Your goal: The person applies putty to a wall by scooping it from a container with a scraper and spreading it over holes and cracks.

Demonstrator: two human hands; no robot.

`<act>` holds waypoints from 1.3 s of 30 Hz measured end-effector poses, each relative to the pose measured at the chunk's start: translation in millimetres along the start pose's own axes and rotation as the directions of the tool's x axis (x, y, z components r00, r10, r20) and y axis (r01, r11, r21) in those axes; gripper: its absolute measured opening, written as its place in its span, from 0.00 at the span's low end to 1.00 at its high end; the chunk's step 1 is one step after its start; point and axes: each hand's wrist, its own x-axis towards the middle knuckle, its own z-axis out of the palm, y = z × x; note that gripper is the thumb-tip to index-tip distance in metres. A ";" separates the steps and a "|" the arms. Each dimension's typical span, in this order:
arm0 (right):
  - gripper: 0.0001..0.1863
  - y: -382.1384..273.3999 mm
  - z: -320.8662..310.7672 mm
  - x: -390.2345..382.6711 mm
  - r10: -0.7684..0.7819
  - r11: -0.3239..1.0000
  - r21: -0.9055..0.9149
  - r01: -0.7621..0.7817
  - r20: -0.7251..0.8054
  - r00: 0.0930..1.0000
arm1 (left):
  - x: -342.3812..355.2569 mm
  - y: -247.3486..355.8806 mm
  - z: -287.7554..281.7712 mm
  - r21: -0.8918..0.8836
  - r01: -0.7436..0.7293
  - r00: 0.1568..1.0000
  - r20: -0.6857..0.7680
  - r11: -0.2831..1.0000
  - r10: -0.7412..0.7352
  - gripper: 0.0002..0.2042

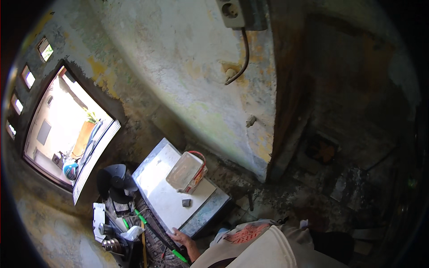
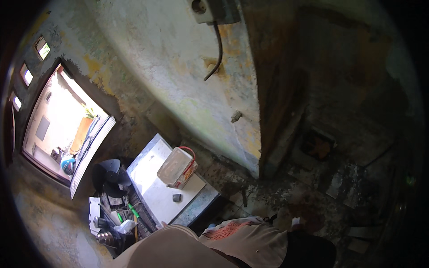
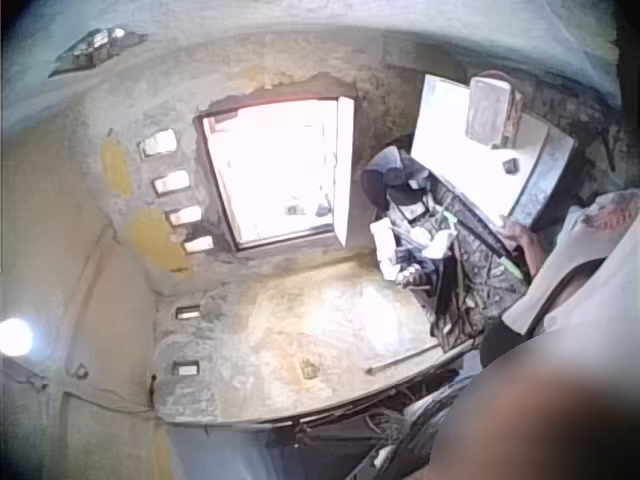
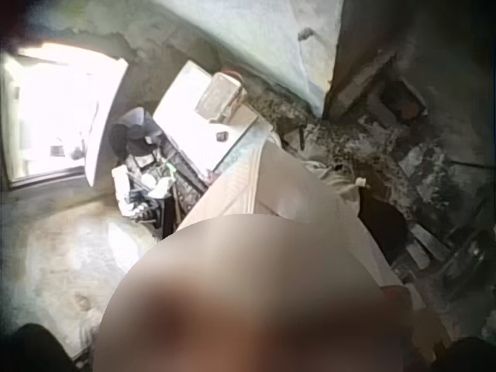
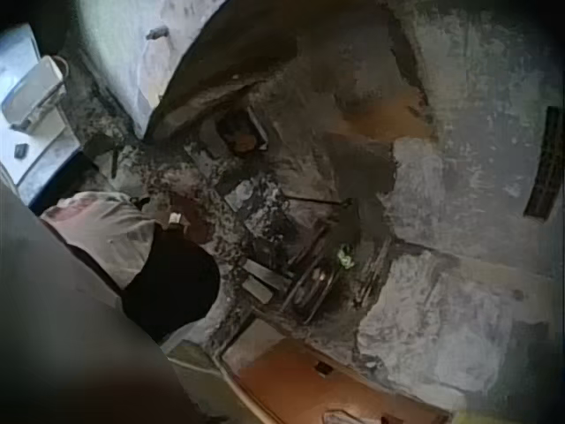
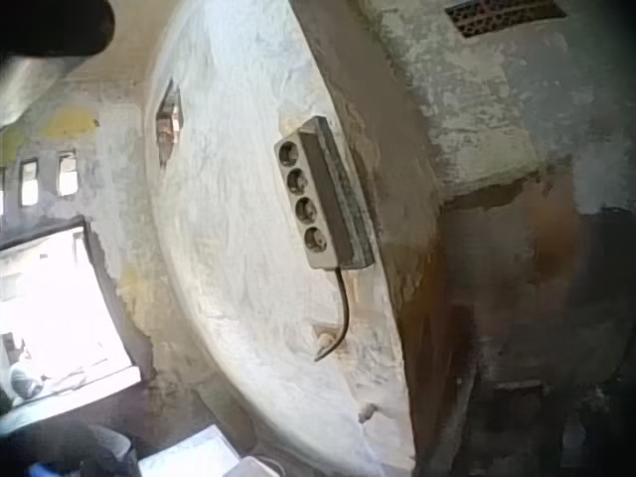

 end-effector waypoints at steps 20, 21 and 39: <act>0.34 -376.7 81.7 -138.6 -0.291 0.892 0.332 0.307 -0.101 0.952 | 123.1 144.5 177.6 -0.067 -0.210 0.790 0.577 0.975 0.209 0.40; 0.34 -408.8 85.4 -152.9 -0.294 0.931 0.221 0.289 -0.010 0.956 | 126.2 133.8 186.7 -0.092 -0.249 0.763 0.595 0.964 0.253 0.38; 0.21 -646.8 160.2 -183.9 -0.525 0.823 0.003 0.568 0.384 0.759 | 120.9 132.0 228.0 -0.298 0.123 0.716 0.687 0.947 0.123 0.25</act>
